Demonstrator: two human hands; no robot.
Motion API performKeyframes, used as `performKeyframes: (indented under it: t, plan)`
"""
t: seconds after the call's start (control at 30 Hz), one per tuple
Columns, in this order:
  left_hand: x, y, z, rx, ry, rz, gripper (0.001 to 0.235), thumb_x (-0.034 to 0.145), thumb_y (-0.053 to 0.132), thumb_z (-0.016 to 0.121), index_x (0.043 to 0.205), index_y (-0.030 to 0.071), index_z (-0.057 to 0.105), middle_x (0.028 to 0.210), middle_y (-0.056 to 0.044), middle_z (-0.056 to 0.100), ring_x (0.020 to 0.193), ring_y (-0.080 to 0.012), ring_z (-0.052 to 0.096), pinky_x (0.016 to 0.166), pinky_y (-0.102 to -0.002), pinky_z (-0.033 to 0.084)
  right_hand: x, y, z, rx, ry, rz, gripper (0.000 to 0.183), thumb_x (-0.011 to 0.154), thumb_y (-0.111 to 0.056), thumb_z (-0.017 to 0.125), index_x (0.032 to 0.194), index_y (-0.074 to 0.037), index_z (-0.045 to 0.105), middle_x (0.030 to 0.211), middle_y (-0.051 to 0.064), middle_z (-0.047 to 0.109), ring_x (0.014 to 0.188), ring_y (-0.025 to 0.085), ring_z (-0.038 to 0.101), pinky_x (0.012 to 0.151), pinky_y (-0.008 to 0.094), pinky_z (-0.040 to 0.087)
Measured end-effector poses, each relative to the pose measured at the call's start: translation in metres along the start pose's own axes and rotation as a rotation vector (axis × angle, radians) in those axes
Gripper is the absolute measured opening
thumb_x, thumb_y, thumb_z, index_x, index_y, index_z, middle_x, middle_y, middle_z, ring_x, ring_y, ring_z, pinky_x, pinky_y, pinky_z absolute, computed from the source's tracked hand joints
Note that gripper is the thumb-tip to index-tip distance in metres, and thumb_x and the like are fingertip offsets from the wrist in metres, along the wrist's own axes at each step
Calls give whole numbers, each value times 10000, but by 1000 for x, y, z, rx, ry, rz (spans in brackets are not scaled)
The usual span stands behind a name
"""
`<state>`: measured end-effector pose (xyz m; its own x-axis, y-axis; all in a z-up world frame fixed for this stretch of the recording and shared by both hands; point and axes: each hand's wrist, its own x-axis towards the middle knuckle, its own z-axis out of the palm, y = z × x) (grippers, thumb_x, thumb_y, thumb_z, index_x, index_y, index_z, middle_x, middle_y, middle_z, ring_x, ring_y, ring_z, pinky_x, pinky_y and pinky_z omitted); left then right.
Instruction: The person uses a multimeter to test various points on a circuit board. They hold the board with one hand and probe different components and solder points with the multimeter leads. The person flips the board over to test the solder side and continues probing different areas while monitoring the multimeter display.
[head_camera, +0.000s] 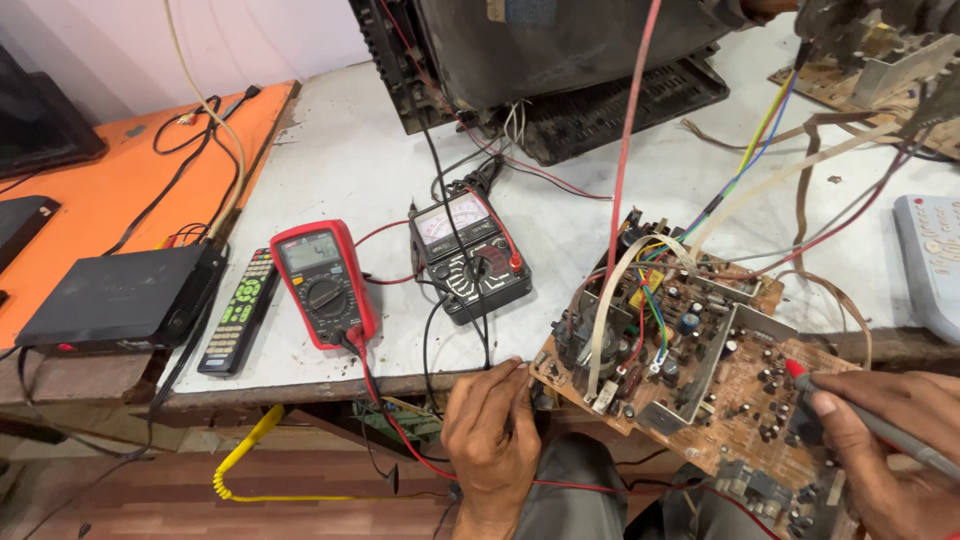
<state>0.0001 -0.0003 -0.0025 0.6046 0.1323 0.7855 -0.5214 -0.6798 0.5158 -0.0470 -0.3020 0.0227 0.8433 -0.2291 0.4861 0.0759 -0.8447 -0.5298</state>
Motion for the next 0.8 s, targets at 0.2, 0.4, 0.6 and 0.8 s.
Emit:
performKeyframes:
  t: [0.2,0.4,0.6,0.8]
  plan:
    - [1,-1,1,54,18,50,140,817,-50,754,947,2,747,1015,-103,761,908,-264,718,809,-356,565,-4,-45,-27,34,52,-37,198,831,-117,751,1010,-37,779,994,73,767,960,227,651,833,340,492]
    - [1,2,-1,48,-9,29,176,814,-46,747,983,3,760,1019,-90,764,903,-256,715,806,-345,566,4,-69,-33,62,61,103,167,855,-136,774,999,-56,796,932,43,777,945,209,616,782,323,493]
    - [2,2,-1,51,-10,30,169,819,-40,754,981,6,764,1014,-87,762,900,-252,717,805,-345,568,12,-74,-32,93,86,18,182,862,-121,770,1029,-53,798,952,51,776,958,200,619,841,326,495]
    - [3,1,0,43,-1,26,146,813,-44,768,954,-3,766,996,-85,768,861,-238,716,768,-329,571,19,-80,-23,122,106,-64,162,835,-110,784,978,-32,777,952,65,768,919,201,648,846,327,507]
